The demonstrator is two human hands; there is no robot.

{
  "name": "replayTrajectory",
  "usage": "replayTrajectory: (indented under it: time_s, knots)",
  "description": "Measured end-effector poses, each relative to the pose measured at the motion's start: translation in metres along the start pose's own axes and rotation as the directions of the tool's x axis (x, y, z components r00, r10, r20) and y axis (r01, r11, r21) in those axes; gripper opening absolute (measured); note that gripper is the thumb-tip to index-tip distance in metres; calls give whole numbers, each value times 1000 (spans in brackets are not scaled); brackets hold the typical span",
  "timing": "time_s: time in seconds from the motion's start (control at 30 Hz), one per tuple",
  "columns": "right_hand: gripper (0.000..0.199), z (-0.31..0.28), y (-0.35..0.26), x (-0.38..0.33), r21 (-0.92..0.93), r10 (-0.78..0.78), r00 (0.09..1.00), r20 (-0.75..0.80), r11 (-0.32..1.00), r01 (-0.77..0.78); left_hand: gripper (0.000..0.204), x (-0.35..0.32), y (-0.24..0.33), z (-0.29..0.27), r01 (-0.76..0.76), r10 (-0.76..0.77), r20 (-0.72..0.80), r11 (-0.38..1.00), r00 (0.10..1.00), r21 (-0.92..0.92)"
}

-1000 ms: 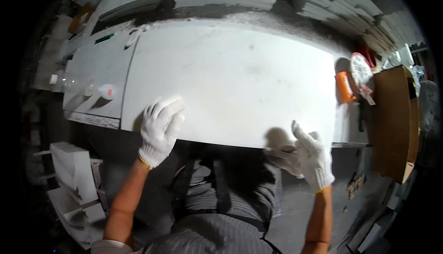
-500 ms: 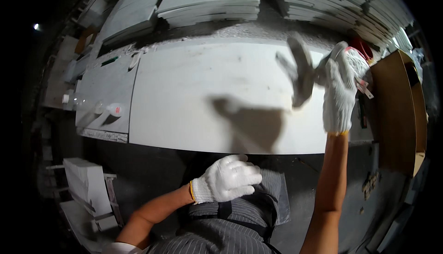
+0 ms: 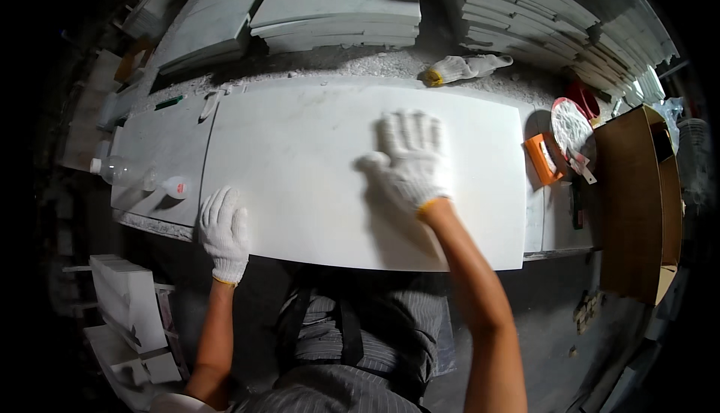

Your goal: The person wipes a large white panel with a cloth, then uses a scraper to remove residue. They repeat the process on another panel, handling each one individually and placing them on a rack.

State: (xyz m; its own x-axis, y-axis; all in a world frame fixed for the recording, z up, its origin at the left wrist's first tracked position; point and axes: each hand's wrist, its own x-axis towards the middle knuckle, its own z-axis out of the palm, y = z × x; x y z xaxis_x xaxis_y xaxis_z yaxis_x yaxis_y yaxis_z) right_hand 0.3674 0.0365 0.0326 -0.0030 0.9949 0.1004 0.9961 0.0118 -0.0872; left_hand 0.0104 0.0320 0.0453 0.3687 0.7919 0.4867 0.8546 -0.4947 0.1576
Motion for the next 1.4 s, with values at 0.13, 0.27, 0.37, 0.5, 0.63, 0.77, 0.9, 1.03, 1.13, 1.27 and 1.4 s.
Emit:
replayTrajectory:
  time_s: [0.13, 0.27, 0.37, 0.5, 0.63, 0.77, 0.9, 1.03, 1.13, 1.27, 1.4]
  knots:
    - [73, 1, -96, 36, 59, -191, 980, 62, 981, 187, 31, -4, 6, 2, 18, -18, -34, 1000, 999, 8]
    - [69, 9, -173, 0, 394, -515, 850, -108, 763, 512, 30, -6, 1, 4, 82, -90, -135, 995, 987, -59]
    - [76, 17, -156, -45, 511, -624, 761, -176, 603, 612, 30, -5, -2, 7, 77, -88, -163, 994, 983, -73]
    - [70, -19, -59, -34, 402, -505, 860, -78, 773, 491, 31, -11, 0, 0, 52, -56, -132, 998, 990, -36]
    - [73, -7, 17, 3, 5, -243, 969, -49, 970, 243, 31, -12, 0, -4, 43, -46, -124, 999, 991, -26]
    - [65, 0, -17, 51, -13, -261, 952, -158, 965, 263, 31, -10, -1, 2, 37, -45, -118, 997, 992, -74]
    - [63, 7, -80, 106, 37, -383, 886, -261, 913, 406, 28, -15, -6, 2, 28, -34, -107, 998, 994, -58]
    - [74, 28, -154, 151, 75, -340, 940, -32, 937, 341, 27, -18, -7, 5, 36, -45, -101, 996, 994, -85]
    - [72, 30, -225, 157, 171, -461, 887, 15, 876, 452, 26, -16, -6, 5, 35, -44, -97, 995, 994, -99]
    - [70, 24, -233, 135, 328, -585, 805, -96, 745, 581, 24, -14, -6, 7, 25, -36, -114, 995, 993, -100]
    - [65, 40, -171, 128, 322, -500, 823, -270, 759, 566, 23, -15, -6, 7, 17, -28, -121, 996, 992, -85]
